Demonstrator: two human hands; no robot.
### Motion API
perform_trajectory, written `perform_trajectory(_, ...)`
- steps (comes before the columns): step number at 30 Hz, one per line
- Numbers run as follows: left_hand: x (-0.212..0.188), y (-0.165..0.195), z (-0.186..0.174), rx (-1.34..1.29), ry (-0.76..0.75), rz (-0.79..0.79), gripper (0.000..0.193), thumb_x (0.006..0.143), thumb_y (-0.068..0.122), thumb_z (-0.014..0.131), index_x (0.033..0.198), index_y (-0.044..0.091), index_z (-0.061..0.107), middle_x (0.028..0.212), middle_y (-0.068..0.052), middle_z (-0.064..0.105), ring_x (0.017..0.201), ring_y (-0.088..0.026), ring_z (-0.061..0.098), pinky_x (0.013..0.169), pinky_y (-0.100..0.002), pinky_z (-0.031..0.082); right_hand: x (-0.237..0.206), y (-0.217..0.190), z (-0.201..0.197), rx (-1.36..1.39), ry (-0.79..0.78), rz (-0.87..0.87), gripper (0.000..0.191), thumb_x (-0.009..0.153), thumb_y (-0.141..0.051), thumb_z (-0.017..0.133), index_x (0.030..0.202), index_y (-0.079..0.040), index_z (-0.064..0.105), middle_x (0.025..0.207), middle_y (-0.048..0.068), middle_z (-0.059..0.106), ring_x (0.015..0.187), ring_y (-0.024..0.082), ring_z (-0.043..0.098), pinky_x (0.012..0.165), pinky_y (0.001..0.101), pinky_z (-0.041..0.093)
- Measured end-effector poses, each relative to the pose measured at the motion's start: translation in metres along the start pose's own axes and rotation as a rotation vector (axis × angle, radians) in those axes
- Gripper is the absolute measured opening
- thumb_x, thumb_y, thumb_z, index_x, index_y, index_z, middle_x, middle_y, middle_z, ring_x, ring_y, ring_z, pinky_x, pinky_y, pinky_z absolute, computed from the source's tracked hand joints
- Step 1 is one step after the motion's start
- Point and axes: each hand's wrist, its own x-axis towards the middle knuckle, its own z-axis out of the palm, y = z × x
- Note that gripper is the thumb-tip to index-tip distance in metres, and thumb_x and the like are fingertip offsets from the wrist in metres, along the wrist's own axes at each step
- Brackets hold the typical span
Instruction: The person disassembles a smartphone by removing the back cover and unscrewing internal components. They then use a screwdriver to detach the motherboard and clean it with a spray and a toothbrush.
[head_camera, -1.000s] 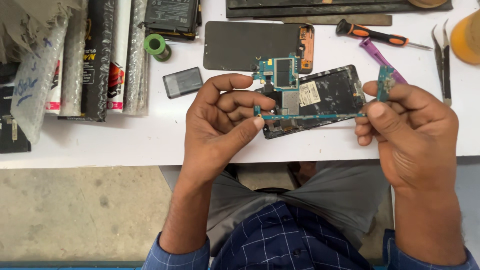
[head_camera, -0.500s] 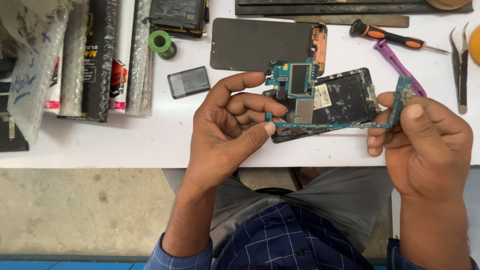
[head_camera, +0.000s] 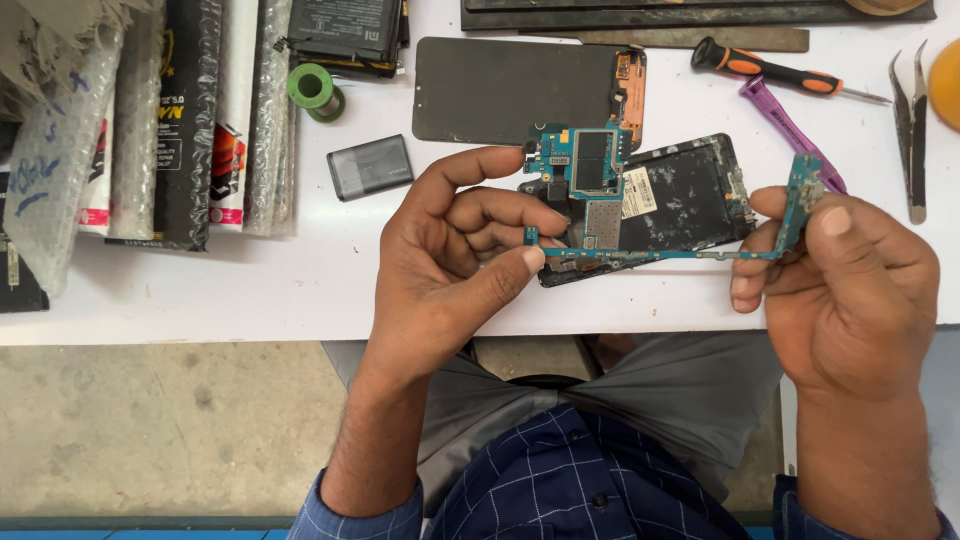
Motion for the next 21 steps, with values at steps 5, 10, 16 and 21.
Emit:
perform_trajectory(5, 0.0003, -0.0007, 0.0, 0.006, 0.0, 0.002, 0.056, 0.096, -0.01, 0.066, 0.147, -0.007, 0.043, 0.116, -0.02, 0.074, 0.111, -0.02, 0.074, 0.096, -0.033, 0.064, 0.0001, -0.0004, -0.0003, -0.005, -0.012, -0.002, 0.033, 0.121, -0.017, 0.053, 0.119, 0.014, 0.066, 0.089, 0.023, 0.07, 0.071, 0.027, 0.067, 0.066, 0.0381, 0.055)
perform_trajectory(10, 0.0001, -0.0016, 0.0, 0.009, -0.002, 0.019, 0.056, 0.097, -0.01, 0.067, 0.147, -0.007, 0.044, 0.117, -0.02, 0.074, 0.111, -0.02, 0.074, 0.097, -0.034, 0.064, -0.0003, -0.0007, 0.0009, 0.002, -0.01, -0.001, 0.033, 0.122, -0.016, 0.053, 0.12, 0.015, 0.066, 0.087, 0.023, 0.07, 0.069, 0.027, 0.066, 0.067, 0.0374, 0.055)
perform_trajectory(16, -0.0004, -0.0015, 0.0004, 0.013, 0.004, 0.006, 0.056, 0.096, -0.01, 0.068, 0.147, -0.006, 0.045, 0.117, -0.02, 0.074, 0.111, -0.019, 0.074, 0.099, -0.033, 0.063, -0.001, -0.0019, 0.0034, 0.02, -0.003, -0.003, 0.033, 0.122, -0.015, 0.053, 0.12, 0.016, 0.065, 0.087, 0.023, 0.07, 0.069, 0.026, 0.065, 0.067, 0.037, 0.055)
perform_trajectory(21, -0.0007, -0.0017, 0.001, 0.023, 0.001, 0.013, 0.056, 0.096, -0.01, 0.068, 0.147, -0.006, 0.045, 0.117, -0.019, 0.074, 0.112, -0.019, 0.074, 0.099, -0.033, 0.063, -0.0004, -0.0025, 0.0046, 0.014, -0.001, -0.014, 0.032, 0.12, -0.015, 0.053, 0.119, 0.015, 0.065, 0.087, 0.022, 0.07, 0.07, 0.025, 0.066, 0.066, 0.0365, 0.055)
